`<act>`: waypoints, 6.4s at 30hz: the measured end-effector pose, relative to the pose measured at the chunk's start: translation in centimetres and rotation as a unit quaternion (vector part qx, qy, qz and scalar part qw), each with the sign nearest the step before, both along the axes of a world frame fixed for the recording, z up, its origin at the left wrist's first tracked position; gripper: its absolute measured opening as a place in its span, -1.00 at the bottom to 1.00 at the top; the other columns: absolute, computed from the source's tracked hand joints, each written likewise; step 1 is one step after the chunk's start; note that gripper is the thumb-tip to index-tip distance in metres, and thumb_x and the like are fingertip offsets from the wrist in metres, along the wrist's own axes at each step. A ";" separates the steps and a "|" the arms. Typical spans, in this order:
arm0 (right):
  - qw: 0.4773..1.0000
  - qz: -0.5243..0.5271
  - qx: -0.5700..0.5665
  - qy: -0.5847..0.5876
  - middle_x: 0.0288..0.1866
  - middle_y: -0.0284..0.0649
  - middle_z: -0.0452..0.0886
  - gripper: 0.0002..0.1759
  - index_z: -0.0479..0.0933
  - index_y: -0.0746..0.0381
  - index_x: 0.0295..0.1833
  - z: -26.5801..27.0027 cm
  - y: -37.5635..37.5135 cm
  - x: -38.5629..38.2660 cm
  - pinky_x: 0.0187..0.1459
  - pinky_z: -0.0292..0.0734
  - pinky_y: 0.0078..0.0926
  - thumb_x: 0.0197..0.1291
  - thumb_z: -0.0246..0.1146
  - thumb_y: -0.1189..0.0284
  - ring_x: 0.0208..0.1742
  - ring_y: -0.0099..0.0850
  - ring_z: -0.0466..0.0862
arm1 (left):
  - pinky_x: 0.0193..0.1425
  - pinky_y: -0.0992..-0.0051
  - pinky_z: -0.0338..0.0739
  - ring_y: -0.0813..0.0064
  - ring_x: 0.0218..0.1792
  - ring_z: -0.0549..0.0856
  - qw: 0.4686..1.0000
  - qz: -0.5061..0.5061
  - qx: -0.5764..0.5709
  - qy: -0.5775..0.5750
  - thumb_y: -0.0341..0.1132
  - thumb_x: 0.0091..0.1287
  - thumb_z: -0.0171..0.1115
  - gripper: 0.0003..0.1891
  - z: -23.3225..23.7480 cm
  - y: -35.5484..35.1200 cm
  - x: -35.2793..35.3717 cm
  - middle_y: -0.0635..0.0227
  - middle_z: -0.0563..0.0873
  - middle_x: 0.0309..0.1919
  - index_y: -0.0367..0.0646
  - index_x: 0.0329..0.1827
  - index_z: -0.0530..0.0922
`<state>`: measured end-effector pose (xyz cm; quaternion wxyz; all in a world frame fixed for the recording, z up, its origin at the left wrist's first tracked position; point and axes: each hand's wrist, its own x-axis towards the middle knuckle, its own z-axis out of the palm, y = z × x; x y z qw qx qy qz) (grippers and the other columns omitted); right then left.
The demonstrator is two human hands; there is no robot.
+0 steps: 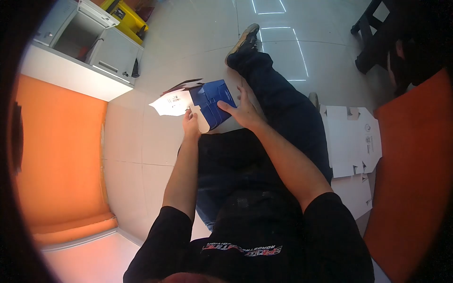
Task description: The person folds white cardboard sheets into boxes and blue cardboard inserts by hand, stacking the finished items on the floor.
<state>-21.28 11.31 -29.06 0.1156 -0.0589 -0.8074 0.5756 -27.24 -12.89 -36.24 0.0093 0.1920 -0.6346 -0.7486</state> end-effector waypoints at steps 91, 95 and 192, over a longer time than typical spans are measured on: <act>0.990 0.065 0.022 0.121 0.41 0.23 0.40 -0.72 0.59 0.14 0.13 1.1 -4.5 0.6 0.33 0.53 -0.06 0.34 0.39 0.48 0.38 0.22 0.54 | -0.15 0.40 0.80 0.51 -0.12 0.72 0.955 -0.241 0.112 -0.130 -0.02 0.64 0.20 -0.66 12.3 0.5 3.6 0.38 0.67 -0.14 -0.14 0.06 0.65; 0.990 0.062 0.006 0.130 0.33 0.15 0.51 -0.86 0.67 0.15 -0.05 1.2 -4.5 0.6 0.33 0.54 -0.10 0.30 0.40 0.52 0.36 0.14 0.57 | 0.04 0.33 0.78 0.46 -0.03 0.76 0.937 -0.307 0.128 -0.106 -0.06 0.67 0.15 -0.65 11.4 -0.3 3.3 0.34 0.75 -0.11 -0.16 0.21 0.63; 0.983 -0.033 0.170 -0.060 -0.12 0.11 0.80 -0.75 0.77 0.33 -0.11 -2.6 -1.0 -1.8 0.04 0.71 -0.07 0.30 0.38 0.35 -0.06 0.09 0.80 | 0.07 0.18 0.72 0.17 -0.12 0.85 0.847 -0.078 -0.525 0.014 -0.36 0.29 0.36 -0.77 5.8 -1.9 2.5 0.22 0.87 -0.23 -0.15 -0.01 0.74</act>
